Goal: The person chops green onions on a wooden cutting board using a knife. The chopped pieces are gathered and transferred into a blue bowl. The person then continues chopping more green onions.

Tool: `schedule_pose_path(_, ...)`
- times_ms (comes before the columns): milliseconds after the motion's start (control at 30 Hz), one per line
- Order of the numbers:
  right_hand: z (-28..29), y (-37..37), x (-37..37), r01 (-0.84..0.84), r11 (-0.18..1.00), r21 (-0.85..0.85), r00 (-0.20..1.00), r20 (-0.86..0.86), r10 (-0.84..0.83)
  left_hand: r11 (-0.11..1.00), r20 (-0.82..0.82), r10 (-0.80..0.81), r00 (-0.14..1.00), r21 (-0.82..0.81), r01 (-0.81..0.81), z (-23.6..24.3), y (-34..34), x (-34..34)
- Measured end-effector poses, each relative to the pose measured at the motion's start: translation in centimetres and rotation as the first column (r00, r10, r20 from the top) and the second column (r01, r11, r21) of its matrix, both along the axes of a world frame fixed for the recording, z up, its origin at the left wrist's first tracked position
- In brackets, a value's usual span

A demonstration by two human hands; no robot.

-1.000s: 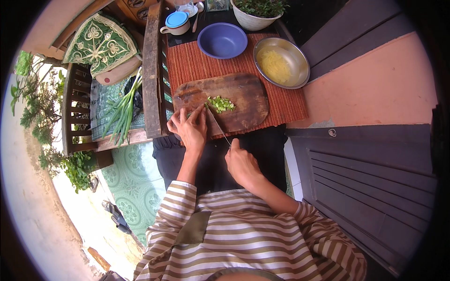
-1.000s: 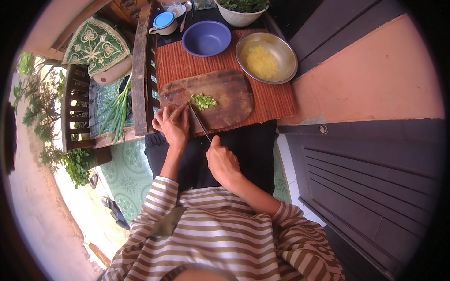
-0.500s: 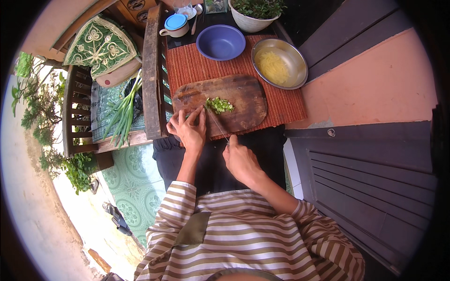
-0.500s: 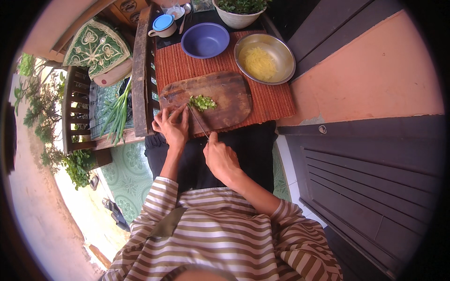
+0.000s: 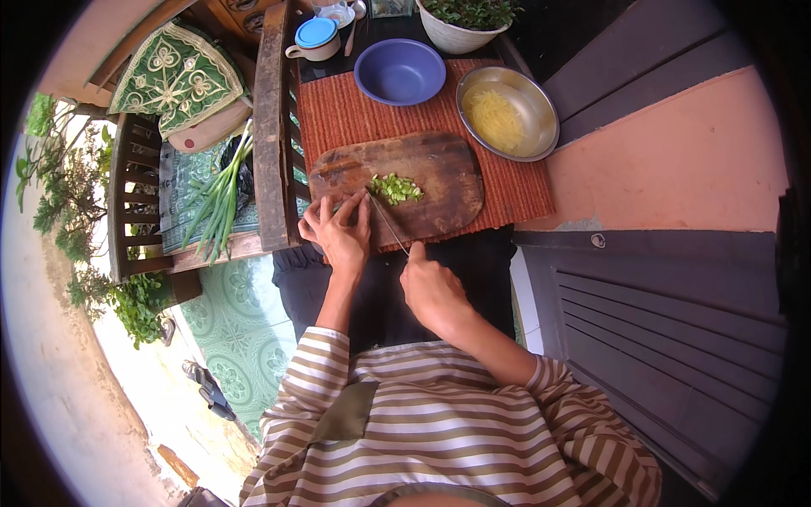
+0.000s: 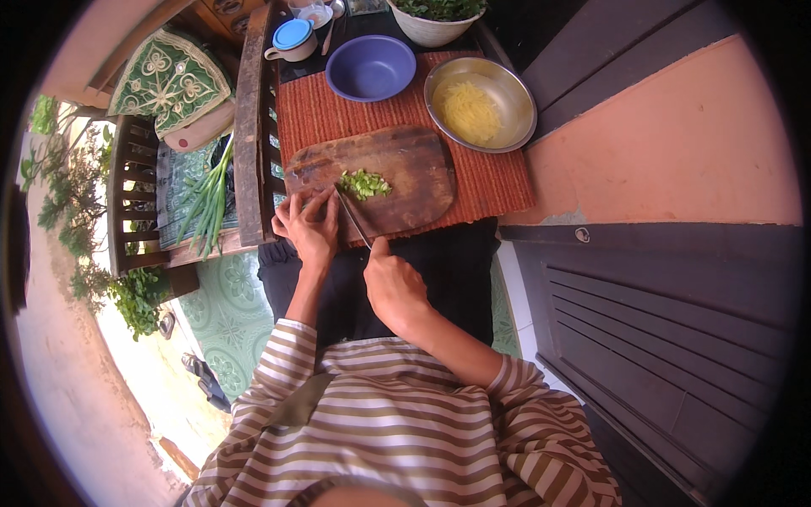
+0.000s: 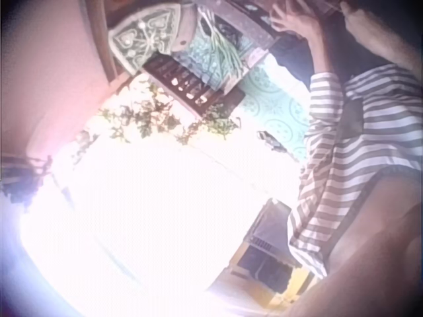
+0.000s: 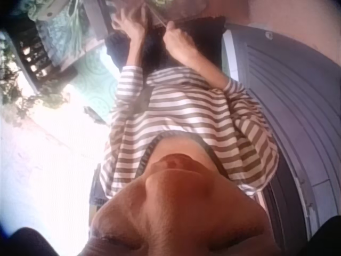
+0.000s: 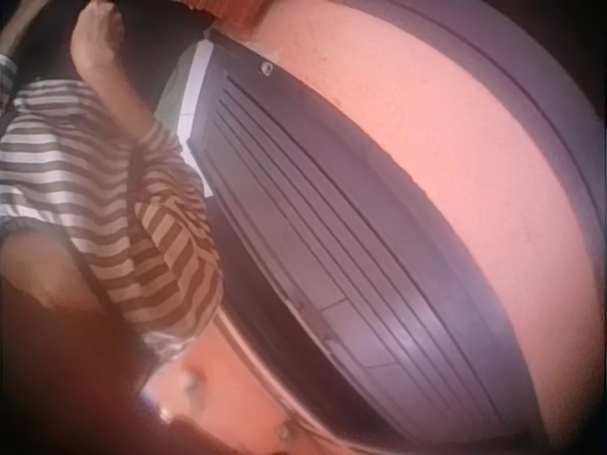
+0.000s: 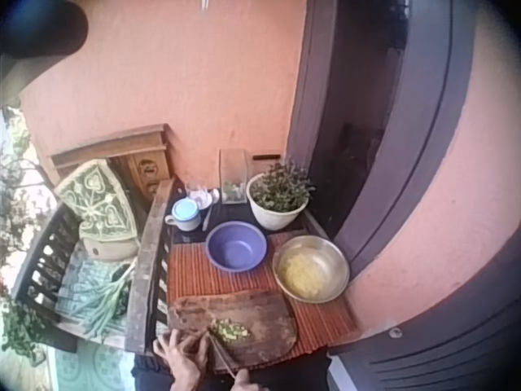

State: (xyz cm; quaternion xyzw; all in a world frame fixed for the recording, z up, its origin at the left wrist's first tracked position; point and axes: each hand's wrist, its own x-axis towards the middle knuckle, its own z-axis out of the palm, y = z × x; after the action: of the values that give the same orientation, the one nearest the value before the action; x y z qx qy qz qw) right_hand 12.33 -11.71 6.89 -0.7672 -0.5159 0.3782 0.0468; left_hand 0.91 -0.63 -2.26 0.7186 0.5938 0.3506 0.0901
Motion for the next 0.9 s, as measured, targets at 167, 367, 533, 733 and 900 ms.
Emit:
schedule_pose_path(167, -1.5, 0.3, -0.3, 0.009, 1.000, -0.001, 1.000, 0.019, -0.009, 1.000, 0.025, 0.005, 1.000, -0.025, -0.004, -0.1, 0.0, 0.0)
schedule_pose_path(367, -2.4, 0.3, -1.0, 0.030, 0.999, 0.023, 0.999, 0.016, -0.031, 0.996, 0.030, 0.060, 0.998, -0.070, -0.058, 0.1, 0.2, -0.1)
schedule_pose_path(533, -1.7, -1.1, -0.7, 0.039, 0.999, 0.030, 0.999, -0.006, -0.039, 0.990, 0.057, 0.063, 0.996, -0.134, -0.055, 0.2, 0.4, -0.4)
schedule_pose_path(733, -1.0, -2.0, -0.4, 0.049, 0.999, 0.003, 0.998, -0.032, -0.049, 1.000, 0.047, -0.001, 0.999, -0.027, 0.002, -0.1, 0.2, -0.3)
schedule_pose_path(900, -1.7, -1.1, 0.1, 0.051, 0.992, 0.114, 0.997, -0.065, -0.044, 1.000, 0.013, 0.018, 1.000, 0.009, -0.018, -0.1, -0.1, -0.2)
